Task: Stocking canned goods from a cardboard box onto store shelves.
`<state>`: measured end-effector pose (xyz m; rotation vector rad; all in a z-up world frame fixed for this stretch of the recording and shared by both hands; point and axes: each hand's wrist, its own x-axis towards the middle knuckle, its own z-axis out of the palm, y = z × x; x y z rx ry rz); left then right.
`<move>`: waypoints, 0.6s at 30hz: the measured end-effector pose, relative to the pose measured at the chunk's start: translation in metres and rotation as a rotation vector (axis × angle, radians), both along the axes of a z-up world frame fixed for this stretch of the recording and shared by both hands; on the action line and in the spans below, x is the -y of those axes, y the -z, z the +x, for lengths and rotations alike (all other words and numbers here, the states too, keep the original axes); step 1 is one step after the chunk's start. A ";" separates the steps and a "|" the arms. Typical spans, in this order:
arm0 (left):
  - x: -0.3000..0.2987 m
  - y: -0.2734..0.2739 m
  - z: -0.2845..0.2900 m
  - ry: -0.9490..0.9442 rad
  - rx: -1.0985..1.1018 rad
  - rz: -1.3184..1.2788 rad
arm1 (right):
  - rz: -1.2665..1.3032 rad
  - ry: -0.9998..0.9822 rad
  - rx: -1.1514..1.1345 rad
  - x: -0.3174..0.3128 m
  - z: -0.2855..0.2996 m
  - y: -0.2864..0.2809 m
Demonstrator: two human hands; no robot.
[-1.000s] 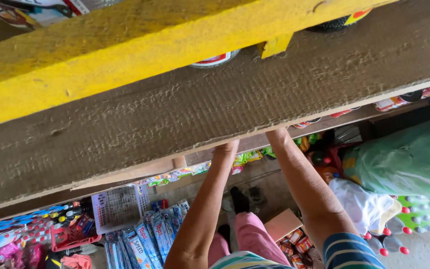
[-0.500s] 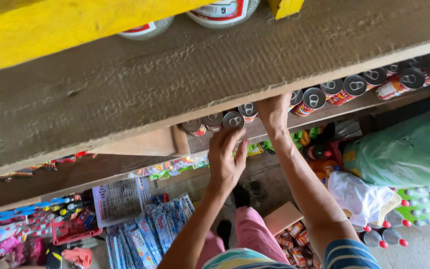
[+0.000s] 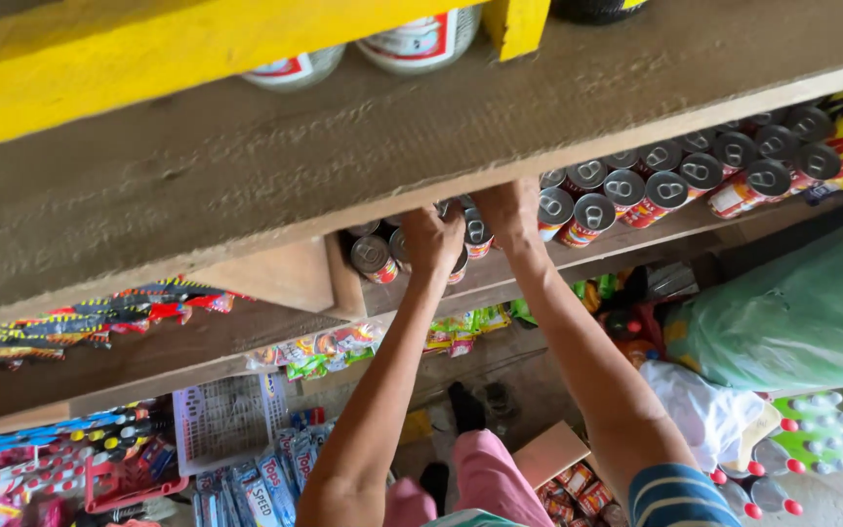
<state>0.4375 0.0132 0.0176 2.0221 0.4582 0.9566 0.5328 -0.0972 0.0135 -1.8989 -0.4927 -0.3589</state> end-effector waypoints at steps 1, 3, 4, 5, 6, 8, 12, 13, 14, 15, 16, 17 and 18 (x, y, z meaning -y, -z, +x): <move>0.001 0.015 0.007 -0.001 -0.005 0.004 | 0.000 -0.002 -0.012 0.003 0.007 0.008; 0.001 0.045 0.021 -0.072 -0.154 -0.001 | 0.001 -0.009 -0.038 0.006 0.020 0.023; -0.004 0.077 0.026 -0.075 -0.161 0.002 | 0.002 -0.013 -0.052 0.008 0.026 0.034; -0.008 0.109 0.030 -0.110 -0.274 0.081 | 0.000 -0.014 -0.066 0.011 0.032 0.045; -0.012 0.141 0.033 -0.145 -0.386 0.160 | -0.001 -0.015 -0.080 0.014 0.037 0.056; -0.009 0.152 0.031 -0.154 -0.367 0.232 | -0.010 -0.021 -0.102 0.025 0.041 0.067; -0.007 0.172 0.024 -0.179 -0.238 0.272 | -0.024 -0.052 -0.149 0.036 0.043 0.090; -0.007 0.179 0.023 -0.188 -0.245 0.271 | -0.028 -0.063 -0.162 0.035 0.043 0.097; -0.006 0.186 0.023 -0.183 -0.258 0.276 | -0.033 -0.074 -0.175 0.035 0.044 0.103; -0.007 0.192 0.023 -0.174 -0.269 0.285 | -0.034 -0.081 -0.187 0.035 0.043 0.109; -0.005 0.191 0.019 -0.179 -0.275 0.287 | -0.035 -0.088 -0.199 0.037 0.040 0.113; -0.005 0.189 0.017 -0.151 -0.360 0.376 | -0.034 -0.097 -0.208 0.037 0.038 0.117; -0.004 0.186 0.014 -0.123 -0.446 0.464 | -0.033 -0.105 -0.218 0.038 0.035 0.119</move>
